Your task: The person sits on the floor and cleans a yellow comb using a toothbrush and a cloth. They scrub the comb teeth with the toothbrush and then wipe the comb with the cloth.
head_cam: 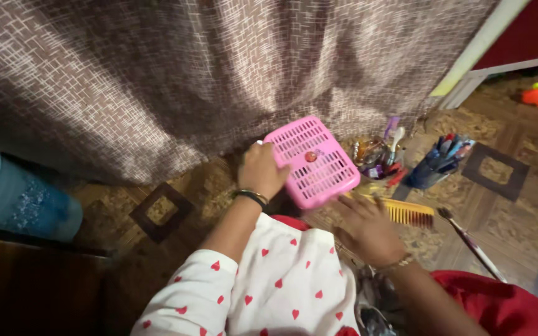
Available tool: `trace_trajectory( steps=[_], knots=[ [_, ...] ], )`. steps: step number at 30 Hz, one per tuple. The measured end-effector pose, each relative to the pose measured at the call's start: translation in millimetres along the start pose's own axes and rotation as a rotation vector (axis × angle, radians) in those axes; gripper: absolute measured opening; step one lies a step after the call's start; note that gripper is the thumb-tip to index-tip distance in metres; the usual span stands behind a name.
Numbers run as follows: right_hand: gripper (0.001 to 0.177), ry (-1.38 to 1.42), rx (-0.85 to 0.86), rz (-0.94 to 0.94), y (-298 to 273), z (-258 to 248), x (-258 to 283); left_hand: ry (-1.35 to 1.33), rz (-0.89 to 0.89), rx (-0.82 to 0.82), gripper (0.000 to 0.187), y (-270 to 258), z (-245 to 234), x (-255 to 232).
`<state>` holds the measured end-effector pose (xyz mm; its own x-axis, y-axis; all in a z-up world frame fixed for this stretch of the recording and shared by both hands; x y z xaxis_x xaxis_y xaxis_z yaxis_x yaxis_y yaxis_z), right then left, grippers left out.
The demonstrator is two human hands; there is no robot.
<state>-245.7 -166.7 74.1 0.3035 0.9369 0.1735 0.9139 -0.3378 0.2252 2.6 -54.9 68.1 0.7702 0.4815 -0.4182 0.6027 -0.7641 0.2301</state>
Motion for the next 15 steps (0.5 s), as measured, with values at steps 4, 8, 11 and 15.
trace_trajectory(
  steps=[4, 8, 11, 15],
  knots=[
    [0.046, 0.014, -0.006, 0.144, -41.3, -18.5, -62.1, 0.238, 0.391, 0.158, 0.089, 12.5, 7.3, -79.5],
    [0.037, 0.165, -0.009, 0.219, -65.6, -8.8, -94.5, 0.233, 0.397, 0.414, 0.103, 41.3, 17.7, -101.6],
    [0.036, 0.21, 0.01, 0.242, -68.8, 8.1, -102.6, 0.224, 0.309, 0.592, 0.113, 46.9, 33.2, -112.2],
    [0.034, 0.209, -0.001, 0.194, -68.7, 26.6, -96.1, 0.227, 0.203, 0.648, 0.12, 44.0, 42.4, -111.4]
  ],
)
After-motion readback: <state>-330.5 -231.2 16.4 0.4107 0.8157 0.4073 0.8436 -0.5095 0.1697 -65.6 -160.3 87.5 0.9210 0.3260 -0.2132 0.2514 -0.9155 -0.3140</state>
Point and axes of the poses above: each hand's wrist, its own y-axis towards the middle knuckle, its own z-axis out of the palm, x = y × z, the point moved 6 cm from there along y, towards the middle knuckle, and after that the axes turned 12 degrees about z, right-handed, at the moved point
